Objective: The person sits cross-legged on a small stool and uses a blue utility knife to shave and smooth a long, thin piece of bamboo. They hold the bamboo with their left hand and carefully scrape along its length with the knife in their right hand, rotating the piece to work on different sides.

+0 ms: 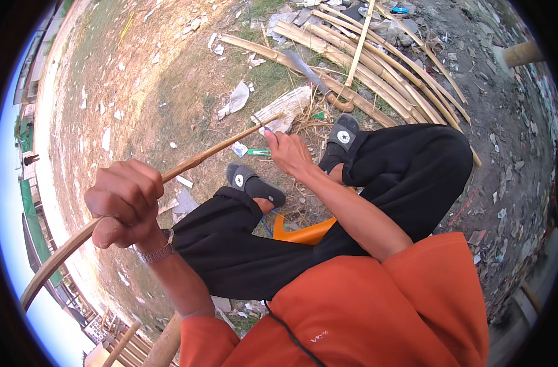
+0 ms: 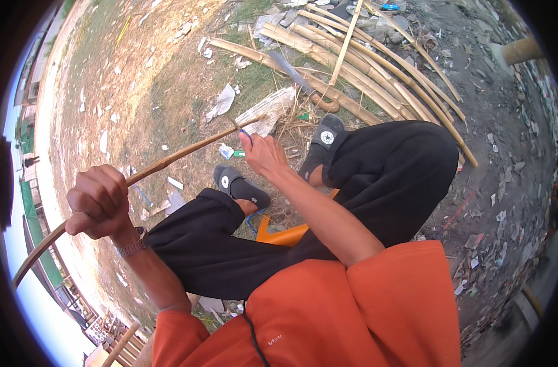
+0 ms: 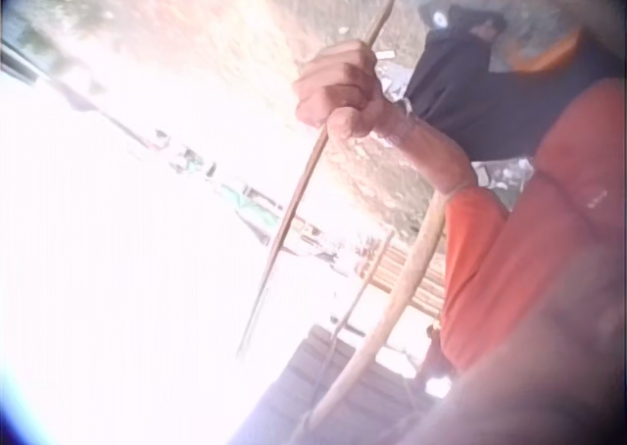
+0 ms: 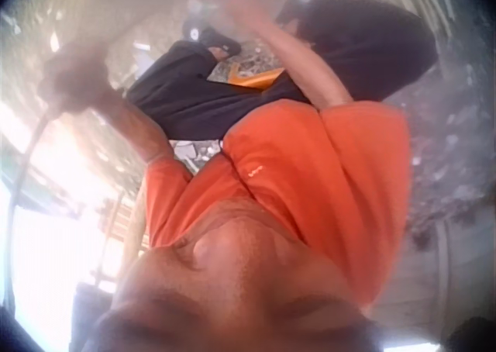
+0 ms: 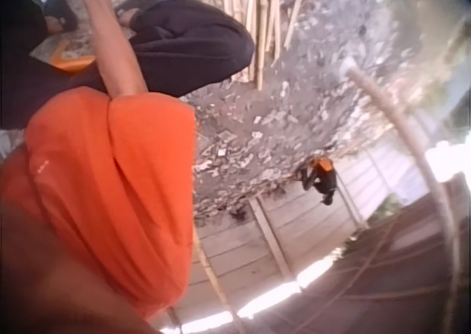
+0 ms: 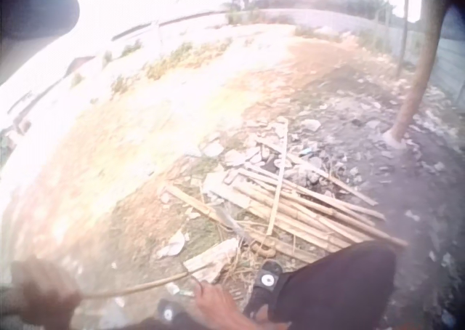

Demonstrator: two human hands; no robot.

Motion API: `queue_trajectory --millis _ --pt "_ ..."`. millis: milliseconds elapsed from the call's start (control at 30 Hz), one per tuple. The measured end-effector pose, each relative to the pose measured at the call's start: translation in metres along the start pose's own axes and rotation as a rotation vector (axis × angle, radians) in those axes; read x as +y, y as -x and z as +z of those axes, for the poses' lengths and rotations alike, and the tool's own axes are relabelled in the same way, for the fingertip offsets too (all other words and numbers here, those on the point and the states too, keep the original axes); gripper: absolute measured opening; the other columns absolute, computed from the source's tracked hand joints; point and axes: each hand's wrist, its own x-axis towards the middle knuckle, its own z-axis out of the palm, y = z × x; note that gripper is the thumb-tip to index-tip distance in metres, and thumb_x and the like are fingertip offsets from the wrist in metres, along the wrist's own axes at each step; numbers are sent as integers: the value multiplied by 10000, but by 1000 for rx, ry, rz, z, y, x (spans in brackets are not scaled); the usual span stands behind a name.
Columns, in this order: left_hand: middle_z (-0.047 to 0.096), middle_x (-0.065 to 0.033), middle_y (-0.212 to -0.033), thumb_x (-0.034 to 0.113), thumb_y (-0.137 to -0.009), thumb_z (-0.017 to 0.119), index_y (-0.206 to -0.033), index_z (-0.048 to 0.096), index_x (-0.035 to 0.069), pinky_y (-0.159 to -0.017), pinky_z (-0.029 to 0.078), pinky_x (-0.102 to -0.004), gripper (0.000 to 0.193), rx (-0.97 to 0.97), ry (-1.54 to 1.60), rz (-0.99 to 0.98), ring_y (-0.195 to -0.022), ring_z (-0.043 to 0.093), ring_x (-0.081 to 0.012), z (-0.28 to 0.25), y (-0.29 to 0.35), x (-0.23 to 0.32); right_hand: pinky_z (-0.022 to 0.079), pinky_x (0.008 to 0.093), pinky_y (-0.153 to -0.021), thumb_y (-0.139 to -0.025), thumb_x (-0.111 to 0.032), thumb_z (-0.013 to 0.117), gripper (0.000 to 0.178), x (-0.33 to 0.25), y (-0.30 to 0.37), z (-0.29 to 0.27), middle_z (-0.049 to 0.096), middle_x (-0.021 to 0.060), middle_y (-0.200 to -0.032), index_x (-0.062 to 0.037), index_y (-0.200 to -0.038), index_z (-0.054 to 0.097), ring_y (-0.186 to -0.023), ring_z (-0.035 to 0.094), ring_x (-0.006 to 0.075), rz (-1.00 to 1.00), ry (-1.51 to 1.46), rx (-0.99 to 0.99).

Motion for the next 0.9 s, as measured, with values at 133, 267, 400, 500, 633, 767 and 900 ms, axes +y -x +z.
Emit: queue_trajectory --millis 133,267,400,500,633,767,900 --pt "236 59 -356 456 -864 557 -477 278 123 -289 172 -209 582 -21 -32 2 -268 181 -63 8 -2 -2 445 514 -758 -928 -460 321 606 26 -16 11 588 325 -808 53 -818 625 -819 571 481 131 37 11" --pt "232 68 -354 490 -863 543 -478 283 135 -288 169 -201 585 -31 -44 14 -266 178 -54 7 -3 -1 437 500 -830 -923 -474 310 625 57 -25 23 595 326 -875 54 -876 639 -887 566 481 292 54 -33" --pt "253 41 -352 402 -872 570 -472 291 104 -289 191 -220 571 6 5 6 -268 198 -77 -1 0 0 424 508 -778 -930 -464 306 607 43 -13 12 585 316 -835 45 -816 616 -868 555 469 278 -63 36" --pt "254 44 -352 432 -884 544 -475 280 112 -289 200 -217 582 15 -15 -3 -268 201 -75 -6 1 1 427 516 -758 -933 -460 315 573 10 7 -2 586 306 -790 10 -830 624 -811 563 465 -46 -183 -88" --pt "247 51 -353 473 -886 516 -481 271 115 -287 193 -219 593 31 -36 -5 -270 194 -72 -9 4 3 428 522 -719 -934 -445 328 576 2 11 5 571 309 -736 37 -780 602 -763 555 476 -54 -164 -42" --pt "230 58 -356 503 -880 497 -489 265 117 -283 186 -220 597 43 -41 8 -273 186 -68 -11 8 4 443 527 -713 -932 -442 334 583 15 -2 10 572 318 -726 47 -775 610 -760 563 484 -69 -108 -5" --pt "220 62 -358 512 -876 493 -493 263 120 -282 186 -217 595 41 -56 14 -273 185 -66 -7 8 2 454 526 -730 -931 -451 329 591 17 -9 9 587 322 -756 41 -796 626 -783 577 484 6 -22 -19"
